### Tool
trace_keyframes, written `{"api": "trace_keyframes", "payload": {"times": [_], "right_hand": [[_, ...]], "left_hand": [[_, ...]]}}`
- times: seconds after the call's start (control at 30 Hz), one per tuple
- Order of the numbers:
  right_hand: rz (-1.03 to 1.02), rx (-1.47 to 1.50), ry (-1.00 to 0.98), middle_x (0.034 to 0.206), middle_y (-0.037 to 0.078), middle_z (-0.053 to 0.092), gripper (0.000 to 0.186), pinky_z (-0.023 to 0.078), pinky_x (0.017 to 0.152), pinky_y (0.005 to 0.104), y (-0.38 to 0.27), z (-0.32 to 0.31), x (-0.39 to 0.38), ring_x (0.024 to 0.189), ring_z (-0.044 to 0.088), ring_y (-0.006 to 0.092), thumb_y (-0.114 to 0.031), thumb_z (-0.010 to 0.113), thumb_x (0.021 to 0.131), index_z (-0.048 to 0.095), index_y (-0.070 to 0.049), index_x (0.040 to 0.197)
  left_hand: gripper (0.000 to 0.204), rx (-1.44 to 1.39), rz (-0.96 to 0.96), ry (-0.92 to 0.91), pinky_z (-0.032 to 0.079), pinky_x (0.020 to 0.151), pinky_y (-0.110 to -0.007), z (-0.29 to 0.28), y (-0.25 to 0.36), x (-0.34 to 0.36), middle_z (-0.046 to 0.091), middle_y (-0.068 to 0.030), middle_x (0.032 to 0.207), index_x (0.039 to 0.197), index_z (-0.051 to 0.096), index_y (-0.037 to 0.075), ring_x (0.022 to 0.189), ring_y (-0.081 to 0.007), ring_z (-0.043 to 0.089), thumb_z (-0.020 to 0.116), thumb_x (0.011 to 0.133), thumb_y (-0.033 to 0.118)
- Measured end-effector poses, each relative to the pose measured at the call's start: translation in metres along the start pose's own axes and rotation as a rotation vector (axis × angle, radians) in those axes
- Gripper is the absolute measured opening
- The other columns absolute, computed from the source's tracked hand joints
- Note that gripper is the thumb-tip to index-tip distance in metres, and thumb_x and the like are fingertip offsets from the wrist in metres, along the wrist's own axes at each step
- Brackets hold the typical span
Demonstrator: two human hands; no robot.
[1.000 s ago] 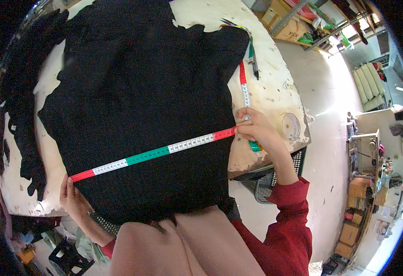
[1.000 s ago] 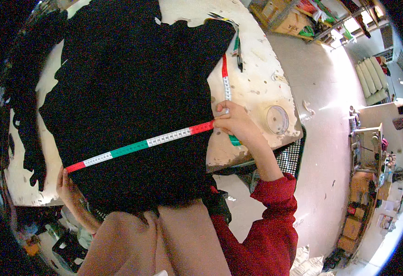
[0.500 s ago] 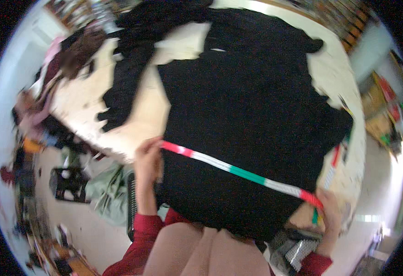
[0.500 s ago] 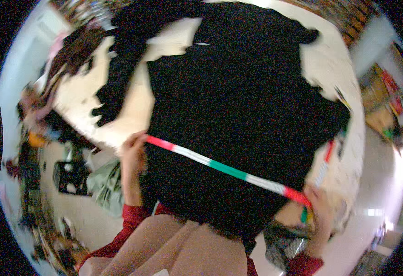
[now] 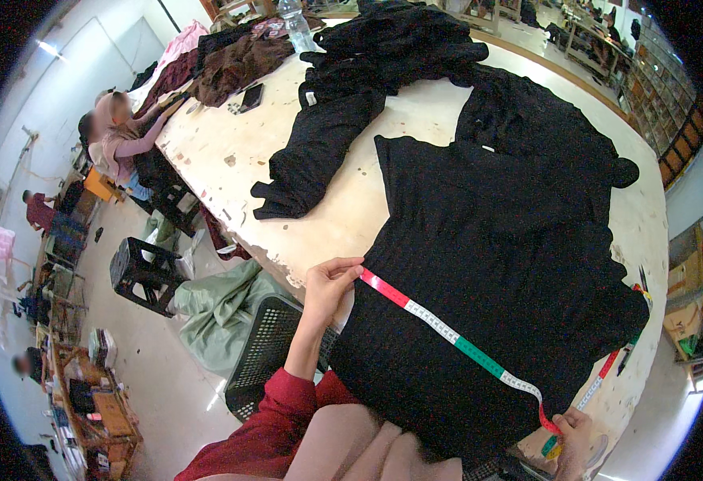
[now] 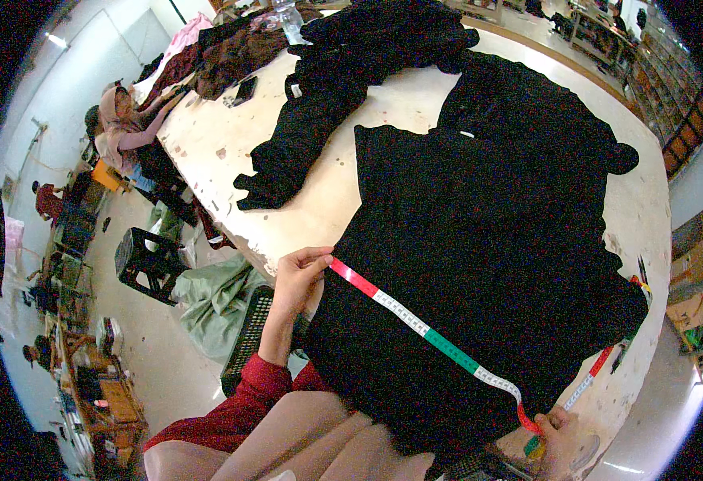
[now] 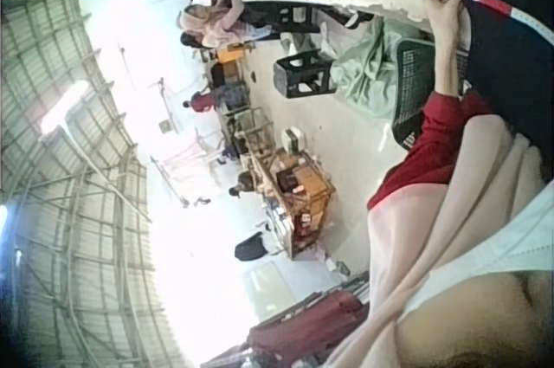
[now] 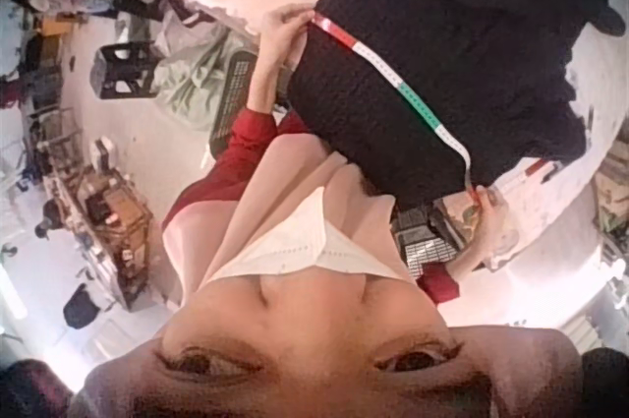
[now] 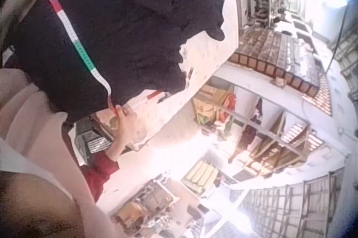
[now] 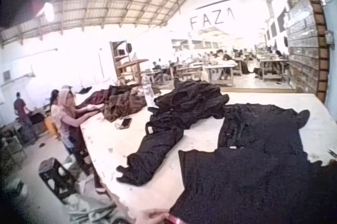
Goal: The person lays a black knit garment flat on a table, measures its width with a tape measure, and marks the measured position with a pen. The person then folds the garment and places it aside before repeating the process with another garment.
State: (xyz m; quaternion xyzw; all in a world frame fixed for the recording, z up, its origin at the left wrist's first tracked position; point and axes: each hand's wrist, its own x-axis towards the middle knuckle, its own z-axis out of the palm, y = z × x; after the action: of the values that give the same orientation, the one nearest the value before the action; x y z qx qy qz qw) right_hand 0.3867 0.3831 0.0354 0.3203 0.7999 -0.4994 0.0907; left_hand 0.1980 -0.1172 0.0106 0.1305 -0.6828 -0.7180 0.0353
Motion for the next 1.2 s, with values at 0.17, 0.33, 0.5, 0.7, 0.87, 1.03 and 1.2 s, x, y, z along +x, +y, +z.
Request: {"api": "trace_keyframes", "payload": {"times": [0.17,0.33,0.5,0.7,0.87,1.03,1.2], "right_hand": [[-0.02,-0.071,0.07,0.062,-0.001,0.052,0.016,0.031,0.042,0.0219,0.012,0.002,0.004,0.047,0.044,0.0061,-0.005,0.074,0.076,0.058,-0.005,0.076],[-0.072,-0.031,0.257,0.071,0.003,0.057,0.026,0.041,0.055,0.023,0.0,0.017,-0.011,0.06,0.052,0.0102,-0.009,0.077,0.076,0.061,0.002,0.093],[-0.068,-0.324,0.286,0.062,0.001,0.048,0.026,0.037,0.054,0.031,-0.019,0.023,-0.014,0.057,0.046,0.0141,-0.014,0.076,0.078,0.053,-0.001,0.071],[-0.076,-0.178,0.12,0.071,0.005,0.055,0.024,0.042,0.063,0.0305,0.0,0.008,-0.003,0.066,0.052,0.0162,-0.015,0.076,0.079,0.06,0.002,0.084],[-0.145,-0.102,0.289,0.07,-0.001,0.047,0.02,0.035,0.059,0.025,0.005,0.023,-0.007,0.064,0.043,0.0086,-0.009,0.073,0.08,0.055,-0.001,0.083],[-0.08,-0.243,0.259,0.079,0.004,0.054,0.027,0.04,0.065,0.0301,-0.006,0.018,-0.012,0.071,0.049,0.0147,-0.016,0.077,0.078,0.057,0.0,0.086],[-0.042,-0.16,0.22,0.082,0.005,0.052,0.029,0.039,0.067,0.0312,0.005,0.013,-0.008,0.073,0.046,0.0149,-0.018,0.076,0.079,0.055,0.001,0.083]], "left_hand": [[0.024,-0.023,-0.014,-0.032,0.04,0.058,-0.017,-0.004,0.001,0.0,0.066,-0.0006,0.08,0.11,0.065,-0.003,0.069,-0.0032,0.055,0.068,0.088,0.003],[0.024,-0.093,0.104,-0.033,0.046,0.068,-0.018,-0.002,-0.006,0.001,0.066,-0.0047,0.089,0.107,0.054,0.001,0.081,-0.007,0.061,0.065,0.087,-0.004],[0.024,-0.128,0.141,0.008,0.046,0.066,-0.019,0.0,-0.007,-0.002,0.065,-0.0054,0.089,0.103,0.048,0.004,0.081,-0.0082,0.062,0.063,0.087,-0.005],[0.03,-0.072,0.091,-0.015,0.045,0.063,-0.018,-0.004,-0.005,0.002,0.065,-0.0067,0.089,0.105,0.044,0.007,0.077,-0.0079,0.061,0.065,0.087,-0.004],[0.032,-0.111,0.033,0.0,0.042,0.058,-0.017,0.001,0.007,-0.003,0.066,-0.0062,0.086,0.104,0.043,0.009,0.073,-0.0065,0.06,0.066,0.086,-0.005],[0.039,-0.203,0.081,0.045,0.04,0.055,-0.016,0.0,-0.005,-0.001,0.068,-0.0102,0.088,0.104,0.036,0.012,0.068,-0.0058,0.06,0.064,0.085,-0.009],[0.036,-0.123,0.062,0.044,0.036,0.045,-0.018,0.0,-0.006,0.0,0.068,-0.0136,0.092,0.107,0.037,0.011,0.057,-0.0059,0.052,0.062,0.087,-0.006]]}}
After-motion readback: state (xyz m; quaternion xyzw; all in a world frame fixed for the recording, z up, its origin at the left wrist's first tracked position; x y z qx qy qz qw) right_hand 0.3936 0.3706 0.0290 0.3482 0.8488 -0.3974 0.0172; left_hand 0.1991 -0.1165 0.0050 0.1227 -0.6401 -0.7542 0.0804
